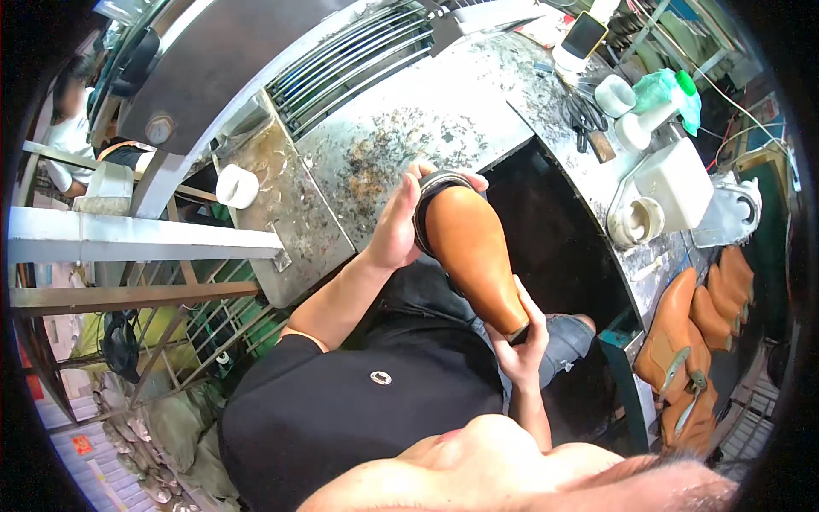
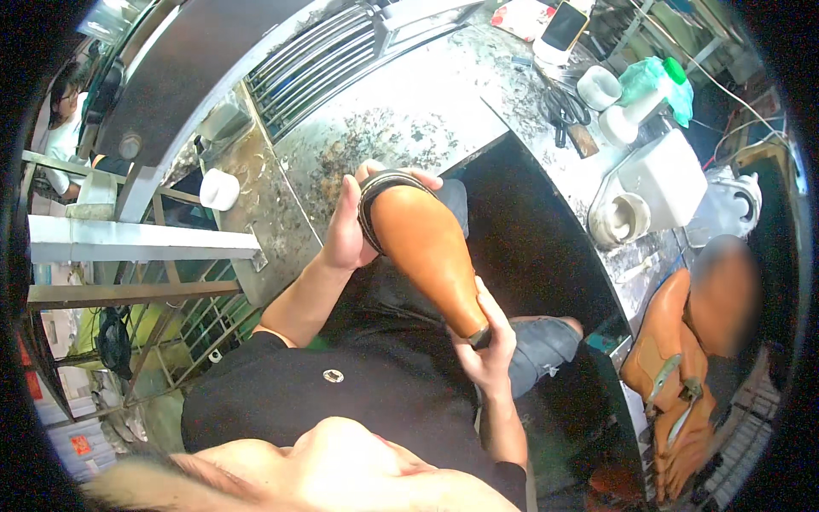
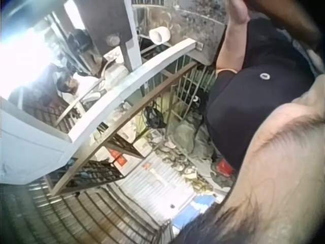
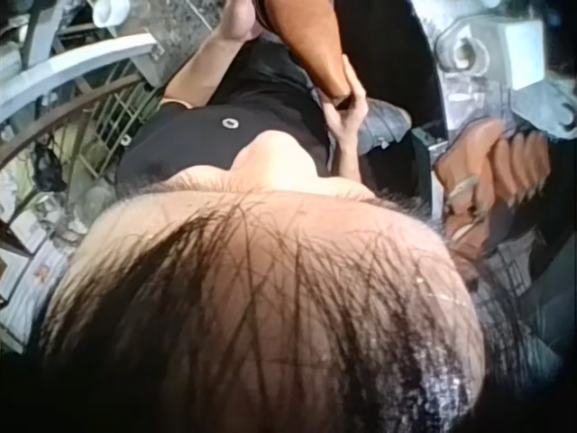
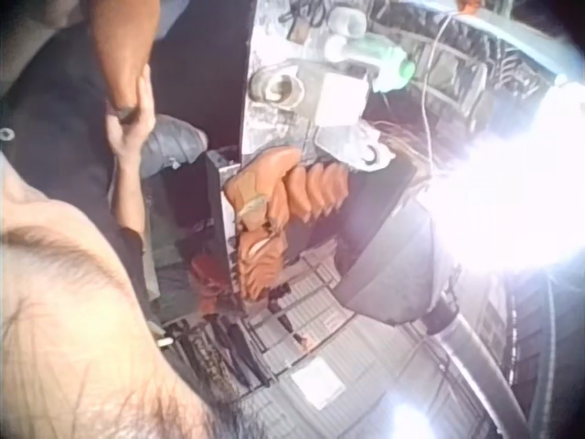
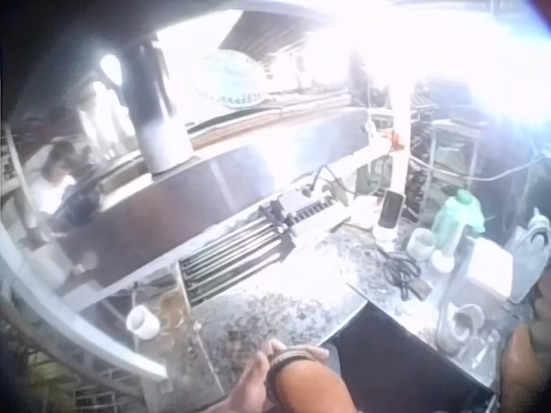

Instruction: The person applies glue to the edge of a brown shoe upper using a brush, then attaches a black sole to the glued area. The person repeats the gluing process on the shoe upper multiple times while seated at a workbench.

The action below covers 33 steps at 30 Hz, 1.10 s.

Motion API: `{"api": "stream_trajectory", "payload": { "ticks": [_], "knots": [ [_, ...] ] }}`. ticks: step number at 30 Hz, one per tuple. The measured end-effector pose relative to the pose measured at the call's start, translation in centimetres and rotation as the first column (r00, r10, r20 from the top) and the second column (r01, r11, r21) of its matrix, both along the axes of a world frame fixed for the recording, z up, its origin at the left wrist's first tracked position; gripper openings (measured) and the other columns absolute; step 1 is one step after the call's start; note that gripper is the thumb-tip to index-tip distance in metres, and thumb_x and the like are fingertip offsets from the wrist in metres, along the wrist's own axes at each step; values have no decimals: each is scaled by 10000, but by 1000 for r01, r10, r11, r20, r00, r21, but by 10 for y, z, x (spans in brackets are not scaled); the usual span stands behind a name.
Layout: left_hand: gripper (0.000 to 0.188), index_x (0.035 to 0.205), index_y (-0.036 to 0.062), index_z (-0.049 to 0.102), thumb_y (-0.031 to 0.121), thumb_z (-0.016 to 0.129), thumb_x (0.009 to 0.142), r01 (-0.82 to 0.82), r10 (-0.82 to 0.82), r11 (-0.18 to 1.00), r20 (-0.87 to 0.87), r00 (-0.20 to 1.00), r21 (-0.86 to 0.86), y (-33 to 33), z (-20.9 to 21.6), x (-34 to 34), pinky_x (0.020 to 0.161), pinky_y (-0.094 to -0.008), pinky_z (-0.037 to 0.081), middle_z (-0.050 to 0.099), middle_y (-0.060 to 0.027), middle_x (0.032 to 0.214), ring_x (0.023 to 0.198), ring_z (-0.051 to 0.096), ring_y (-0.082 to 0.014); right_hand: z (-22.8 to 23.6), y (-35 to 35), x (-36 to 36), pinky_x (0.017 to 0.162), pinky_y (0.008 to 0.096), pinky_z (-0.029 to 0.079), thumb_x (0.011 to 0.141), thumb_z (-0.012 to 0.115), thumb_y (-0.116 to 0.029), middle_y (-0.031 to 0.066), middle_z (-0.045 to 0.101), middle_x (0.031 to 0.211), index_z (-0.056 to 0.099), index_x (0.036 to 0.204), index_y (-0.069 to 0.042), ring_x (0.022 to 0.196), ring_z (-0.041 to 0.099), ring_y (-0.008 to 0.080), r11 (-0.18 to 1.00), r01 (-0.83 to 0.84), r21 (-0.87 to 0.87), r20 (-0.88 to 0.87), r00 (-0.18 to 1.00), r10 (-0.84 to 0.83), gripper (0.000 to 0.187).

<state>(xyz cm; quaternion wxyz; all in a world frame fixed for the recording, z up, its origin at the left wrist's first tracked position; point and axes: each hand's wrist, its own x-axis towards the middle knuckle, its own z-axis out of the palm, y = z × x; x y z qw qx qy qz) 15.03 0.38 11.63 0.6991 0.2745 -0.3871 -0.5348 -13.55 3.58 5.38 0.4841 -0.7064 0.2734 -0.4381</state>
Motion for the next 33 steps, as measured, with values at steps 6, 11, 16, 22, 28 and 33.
{"api": "stream_trajectory", "payload": {
  "ticks": [6, 11, 16, 22, 28, 33],
  "knots": [
    [538, 1225, 161, 446, 671, 330, 1104, 2, -2, 1000, 55, 998, -8, 1, 0, 0, 1086, -505, 527, 566, -342, 1439, 1280, 639, -363, -2, 2, -1, 1195, 507, 433, 852, 828, 52, 348, 525, 1537, 474, 1501, -11, 1428, 554, 440, 1000, -22, -12, 23, 999, 22, 742],
    [554, 1212, 142, 444, 677, 358, 1094, 33, -31, 999, 84, 996, -13, 4, 2, 0, 1045, -492, 557, 561, -342, 1442, 1257, 655, -354, -4, 3, 0, 1174, 516, 455, 847, 838, 55, 363, 531, 1522, 471, 1489, -19, 1402, 575, 455, 999, -5, -48, 14, 1000, 5, 744],
    [566, 1188, 132, 436, 684, 367, 1087, 14, -12, 1000, 91, 996, -24, 8, 5, -1, 1037, -484, 563, 557, -354, 1435, 1234, 665, -344, -7, 5, 4, 1155, 514, 477, 843, 852, 41, 367, 543, 1507, 473, 1479, -24, 1384, 592, 456, 998, 2, -69, 30, 1000, 0, 744],
    [572, 1186, 121, 428, 682, 378, 1087, -19, 29, 998, 166, 986, -62, 11, 5, 5, 1042, -460, 558, 550, -369, 1434, 1235, 661, -325, -11, 4, 8, 1139, 508, 496, 835, 864, 28, 363, 549, 1503, 463, 1486, -27, 1370, 604, 455, 995, 2, -101, 10, 1000, -1, 767],
    [572, 1241, 63, 477, 608, 342, 1127, -211, 213, 977, 268, 940, -37, 25, 8, 9, 1104, -383, 465, 636, -249, 1372, 1225, 633, -223, -6, 2, 19, 1164, 515, 468, 840, 844, 47, 349, 556, 1505, 456, 1490, -25, 1389, 588, 453, 993, -5, -118, -40, 999, 0, 761],
    [745, 1382, 25, 414, 542, 762, 974, -332, 215, 936, 563, 798, 114, 47, 14, 20, 969, -309, 502, 631, -95, 1180, 1091, 610, -128, -11, 7, 28, 1204, 494, 423, 866, 799, 103, 306, 489, 1579, 430, 1532, 2, 1437, 536, 384, 995, 7, -100, 2, 1000, -6, 768]
  ]
}}
